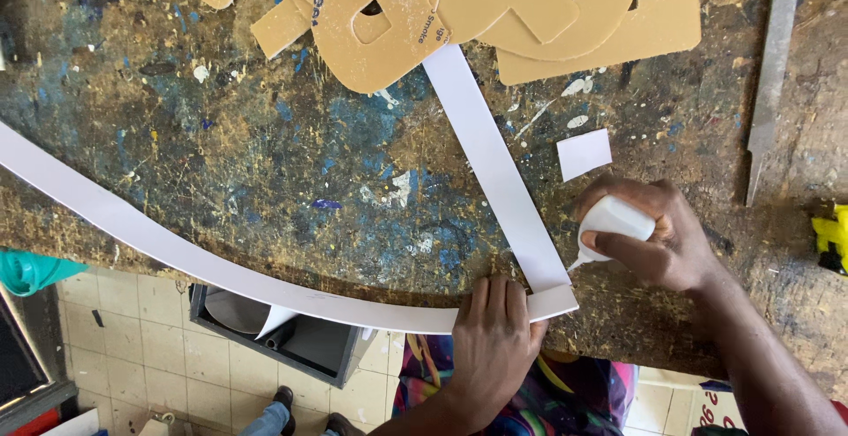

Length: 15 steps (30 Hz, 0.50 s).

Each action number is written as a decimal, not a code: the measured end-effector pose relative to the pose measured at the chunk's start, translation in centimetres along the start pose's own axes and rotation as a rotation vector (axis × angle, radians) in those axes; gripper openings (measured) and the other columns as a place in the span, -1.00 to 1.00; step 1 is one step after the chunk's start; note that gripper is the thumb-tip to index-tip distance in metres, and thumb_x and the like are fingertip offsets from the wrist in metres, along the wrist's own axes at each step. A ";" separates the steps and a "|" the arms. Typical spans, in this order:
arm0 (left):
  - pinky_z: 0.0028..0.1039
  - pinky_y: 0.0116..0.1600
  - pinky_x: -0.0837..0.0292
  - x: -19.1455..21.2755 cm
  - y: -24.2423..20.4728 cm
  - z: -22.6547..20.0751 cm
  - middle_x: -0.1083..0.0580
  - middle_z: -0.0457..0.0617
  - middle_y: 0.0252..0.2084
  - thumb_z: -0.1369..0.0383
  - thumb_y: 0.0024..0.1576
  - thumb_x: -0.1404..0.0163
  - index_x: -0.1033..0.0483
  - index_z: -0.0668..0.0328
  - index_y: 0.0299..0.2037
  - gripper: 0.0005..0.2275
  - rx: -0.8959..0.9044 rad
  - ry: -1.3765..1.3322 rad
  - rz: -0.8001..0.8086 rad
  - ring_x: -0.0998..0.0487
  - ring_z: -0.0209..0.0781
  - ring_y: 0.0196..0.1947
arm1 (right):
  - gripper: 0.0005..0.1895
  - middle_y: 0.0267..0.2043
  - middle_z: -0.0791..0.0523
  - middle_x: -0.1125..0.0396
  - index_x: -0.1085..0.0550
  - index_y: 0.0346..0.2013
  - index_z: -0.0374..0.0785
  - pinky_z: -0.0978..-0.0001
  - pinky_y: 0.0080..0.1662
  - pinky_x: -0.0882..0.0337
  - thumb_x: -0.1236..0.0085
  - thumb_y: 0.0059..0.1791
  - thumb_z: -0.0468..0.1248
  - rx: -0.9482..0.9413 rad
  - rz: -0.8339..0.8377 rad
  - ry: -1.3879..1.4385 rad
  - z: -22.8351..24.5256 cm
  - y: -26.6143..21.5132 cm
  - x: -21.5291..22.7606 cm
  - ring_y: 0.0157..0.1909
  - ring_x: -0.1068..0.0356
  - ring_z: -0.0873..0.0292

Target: The person applies glue to a long white strip of material on a workbench. They retrieve a hot glue gun from a storage bin, untangle its cord, and plug it into a wall socket. The person then picks up the glue gun and continues applying glue to the white strip.

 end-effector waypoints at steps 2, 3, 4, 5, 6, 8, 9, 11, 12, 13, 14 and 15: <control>-0.30 -0.13 -0.52 -0.4 -0.2 0.0 -0.45 0.03 -0.21 0.31 0.13 -0.32 -0.41 0.16 -0.20 -0.71 0.000 0.007 -0.006 -0.49 -0.01 -0.14 | -0.86 -0.48 0.22 -0.51 -0.65 -0.33 -0.13 0.43 -0.50 -0.28 -0.32 -0.12 -0.18 0.019 -0.025 0.002 0.2 0.1 0.6 -0.54 -0.41 0.30; -0.33 -0.16 -0.53 -0.5 -0.3 0.0 -0.44 0.01 -0.23 0.32 0.13 -0.31 -0.41 0.16 -0.20 -0.73 0.002 0.013 -0.009 -0.50 -0.04 -0.15 | -0.85 -0.49 0.24 -0.48 -0.62 -0.34 -0.11 0.43 -0.48 -0.26 -0.30 -0.11 -0.14 0.036 -0.048 0.004 0.4 0.0 1.0 -0.53 -0.39 0.30; -0.33 -0.16 -0.53 -0.5 -0.5 -0.1 -0.44 0.01 -0.23 0.32 0.13 -0.31 -0.41 0.16 -0.20 -0.73 -0.004 0.014 -0.012 -0.50 -0.04 -0.15 | -0.85 -0.49 0.24 -0.48 -0.62 -0.34 -0.11 0.43 -0.48 -0.26 -0.30 -0.11 -0.14 0.039 -0.053 0.004 -1.3 0.2 1.5 -0.53 -0.39 0.30; -0.32 -0.17 -0.52 -0.4 -0.4 -0.1 -0.44 0.01 -0.24 0.31 0.13 -0.34 -0.41 0.16 -0.21 -0.71 -0.003 0.017 -0.020 -0.50 -0.03 -0.16 | -0.77 -0.29 0.19 -0.53 -0.61 -0.22 -0.14 0.41 -0.36 -0.40 -0.32 -0.13 -0.16 0.131 -0.105 0.130 -2.5 0.4 2.5 -0.35 -0.48 0.26; -0.32 -0.18 -0.51 -0.2 -0.4 -0.2 -0.45 0.00 -0.25 0.29 0.14 -0.37 -0.41 0.15 -0.21 -0.69 -0.003 0.020 -0.029 -0.49 -0.03 -0.17 | -0.66 -0.09 0.15 -0.57 -0.60 -0.10 -0.16 0.39 -0.23 -0.54 -0.33 -0.15 -0.18 0.225 -0.156 0.256 -3.6 0.4 3.5 -0.18 -0.56 0.21; -0.27 -0.10 -0.58 -0.4 -0.6 -0.2 -0.49 0.05 -0.20 0.31 0.11 -0.35 -0.45 0.20 -0.18 -0.70 -0.012 0.023 -0.029 -0.55 0.04 -0.06 | -0.62 -0.03 0.18 -0.53 -0.57 -0.03 -0.12 0.41 -0.13 -0.51 -0.35 -0.09 -0.09 0.288 -0.300 0.345 -5.2 1.0 5.2 -0.08 -0.52 0.24; -0.22 -0.02 -0.65 -0.3 -0.7 -0.2 -0.53 0.09 -0.16 0.32 0.07 -0.34 -0.48 0.25 -0.14 -0.69 -0.011 0.023 -0.020 -0.60 0.12 0.05 | -0.56 0.03 0.22 -0.49 -0.54 0.05 -0.07 0.44 -0.04 -0.48 -0.37 -0.04 0.01 0.341 -0.435 0.437 -5.8 1.1 6.4 0.02 -0.48 0.27; -0.24 -0.06 -0.63 -0.8 -0.9 -0.1 -0.53 0.07 -0.16 0.31 0.12 -0.32 -0.48 0.23 -0.16 -0.72 -0.015 0.036 -0.008 -0.57 0.05 -0.03 | -0.51 -0.04 0.19 -0.40 -0.47 0.08 -0.11 0.38 -0.10 -0.58 -0.36 0.00 0.06 0.351 -0.496 0.413 -3.1 0.8 6.9 -0.05 -0.45 0.26; -0.27 -0.10 -0.62 -1.3 -0.9 0.0 -0.52 0.06 -0.17 0.29 0.16 -0.31 -0.48 0.21 -0.17 -0.74 -0.011 0.043 0.019 -0.54 -0.02 -0.10 | -0.45 -0.11 0.16 -0.30 -0.39 0.11 -0.15 0.33 -0.15 -0.69 -0.36 0.05 0.11 0.342 -0.552 0.392 -2.0 0.5 7.2 -0.11 -0.42 0.26; -0.27 -0.10 -0.62 -1.1 -0.9 0.0 -0.52 0.06 -0.17 0.29 0.16 -0.31 -0.48 0.21 -0.17 -0.74 -0.021 0.050 0.000 -0.54 -0.02 -0.10 | -0.45 -0.11 0.16 -0.30 -0.39 0.11 -0.15 0.33 -0.15 -0.69 -0.36 0.05 0.11 0.363 -0.559 0.390 -1.2 0.4 7.3 -0.11 -0.42 0.26; -0.24 -0.11 -0.61 -1.0 -0.8 0.1 -0.53 0.06 -0.16 0.28 0.19 -0.30 -0.49 0.21 -0.14 -0.74 -0.020 0.044 0.012 -0.54 -0.01 -0.09 | -0.51 -0.03 0.14 -0.34 -0.34 0.15 -0.13 0.34 -0.01 -0.62 -0.39 0.09 -0.06 0.412 -0.580 0.324 -0.2 0.1 7.4 -0.02 -0.43 0.24; -0.20 -0.12 -0.61 -1.1 -0.9 0.2 -0.53 0.06 -0.15 0.26 0.21 -0.29 -0.49 0.21 -0.10 -0.74 -0.019 0.039 0.026 -0.55 0.00 -0.08 | -0.51 0.05 0.13 -0.39 -0.28 0.20 -0.11 0.34 0.13 -0.55 -0.42 0.13 -0.23 0.458 -0.603 0.259 0.6 -0.2 7.5 0.07 -0.45 0.22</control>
Point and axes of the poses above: each hand's wrist, its own y-axis towards the middle knuckle, its own x-axis out of the back of the hand, z = x × y, the point moved 6 cm from there along y, towards the middle knuckle
